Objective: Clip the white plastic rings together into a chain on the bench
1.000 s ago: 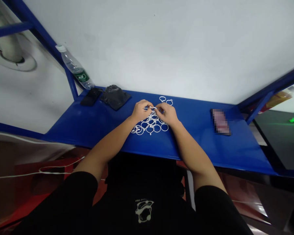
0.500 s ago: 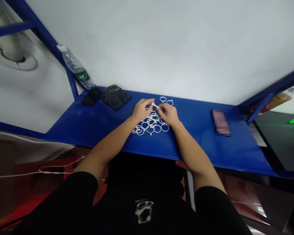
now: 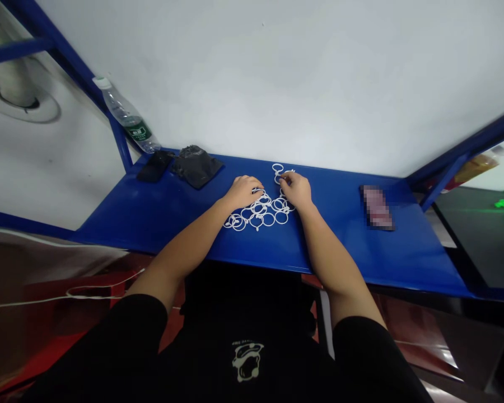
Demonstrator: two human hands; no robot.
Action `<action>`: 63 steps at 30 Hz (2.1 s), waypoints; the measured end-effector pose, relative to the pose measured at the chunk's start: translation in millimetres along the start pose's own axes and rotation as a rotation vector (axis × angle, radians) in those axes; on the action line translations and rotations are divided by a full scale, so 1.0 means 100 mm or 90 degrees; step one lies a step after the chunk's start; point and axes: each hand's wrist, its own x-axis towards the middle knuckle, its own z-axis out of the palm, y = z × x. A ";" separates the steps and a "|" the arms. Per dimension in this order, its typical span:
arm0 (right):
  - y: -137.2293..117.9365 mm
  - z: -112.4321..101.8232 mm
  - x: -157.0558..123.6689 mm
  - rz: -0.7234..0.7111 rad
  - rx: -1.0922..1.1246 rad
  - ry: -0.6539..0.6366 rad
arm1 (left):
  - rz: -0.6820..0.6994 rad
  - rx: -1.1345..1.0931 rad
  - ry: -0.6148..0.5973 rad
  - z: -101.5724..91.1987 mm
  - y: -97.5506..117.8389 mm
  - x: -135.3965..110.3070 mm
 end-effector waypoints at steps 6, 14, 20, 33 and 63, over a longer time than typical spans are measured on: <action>0.02 -0.11 0.02 -0.037 -0.028 -0.087 | 0.005 -0.008 0.013 0.01 -0.02 0.00; 0.05 -0.34 0.01 -0.077 -0.008 -0.281 | 0.012 -0.016 0.015 -0.03 0.04 0.01; -0.02 -0.31 0.00 -0.085 -0.056 -0.266 | 0.029 -0.028 -0.010 -0.08 0.08 0.02; -0.41 -0.10 -0.12 -0.060 0.308 -0.197 | 0.103 -0.046 0.005 -0.14 0.14 -0.01; -0.10 -0.26 0.00 -0.065 0.180 -0.013 | -0.052 0.066 -0.089 -0.17 0.16 -0.03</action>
